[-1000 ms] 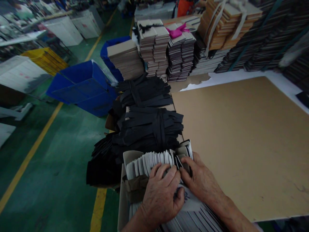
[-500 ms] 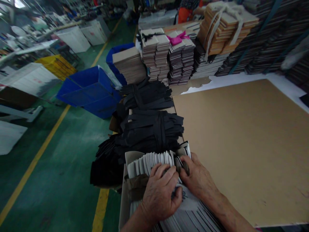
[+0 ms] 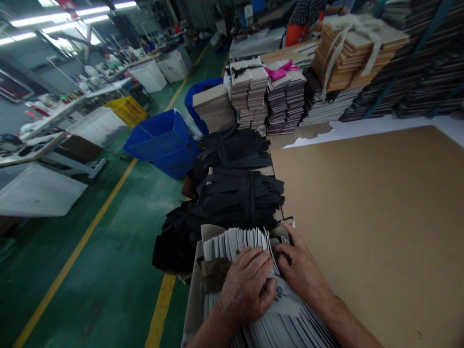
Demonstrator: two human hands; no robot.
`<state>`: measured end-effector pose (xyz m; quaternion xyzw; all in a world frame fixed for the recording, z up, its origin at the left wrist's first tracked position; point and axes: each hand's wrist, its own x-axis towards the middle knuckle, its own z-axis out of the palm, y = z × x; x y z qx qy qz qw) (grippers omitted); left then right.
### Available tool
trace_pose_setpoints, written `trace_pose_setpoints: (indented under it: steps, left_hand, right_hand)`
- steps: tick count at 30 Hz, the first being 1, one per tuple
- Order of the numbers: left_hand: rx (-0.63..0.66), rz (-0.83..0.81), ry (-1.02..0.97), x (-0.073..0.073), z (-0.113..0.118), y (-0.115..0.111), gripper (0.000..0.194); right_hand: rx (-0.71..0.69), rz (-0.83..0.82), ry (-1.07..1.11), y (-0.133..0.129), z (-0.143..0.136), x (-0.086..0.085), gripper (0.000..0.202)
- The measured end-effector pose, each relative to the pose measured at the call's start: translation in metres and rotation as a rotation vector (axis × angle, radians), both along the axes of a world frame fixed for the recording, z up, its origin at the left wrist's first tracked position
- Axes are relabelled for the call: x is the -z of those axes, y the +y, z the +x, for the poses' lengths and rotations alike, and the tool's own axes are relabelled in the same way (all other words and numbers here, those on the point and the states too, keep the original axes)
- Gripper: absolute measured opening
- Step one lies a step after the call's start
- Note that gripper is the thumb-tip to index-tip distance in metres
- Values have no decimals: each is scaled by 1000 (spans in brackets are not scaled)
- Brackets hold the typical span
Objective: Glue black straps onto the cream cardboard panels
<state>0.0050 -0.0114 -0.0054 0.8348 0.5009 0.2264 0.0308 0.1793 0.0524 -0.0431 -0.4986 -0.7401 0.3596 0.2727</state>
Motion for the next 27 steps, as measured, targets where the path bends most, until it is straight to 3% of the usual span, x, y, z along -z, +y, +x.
trace_pose_setpoints:
  steps: [10,15,27]
  left_hand:
    - [-10,-59,-96,-2,6,8,34]
    - [3,-155,-87,0,6,6,37]
    - [-57,-169,29,-2,13,6,27]
  right_hand:
    - [-116,20,-35,8,9,3,30]
    - [-94,-16,-29,10,13,4,28]
    - [-100,-66,-34,9,16,-5,28]
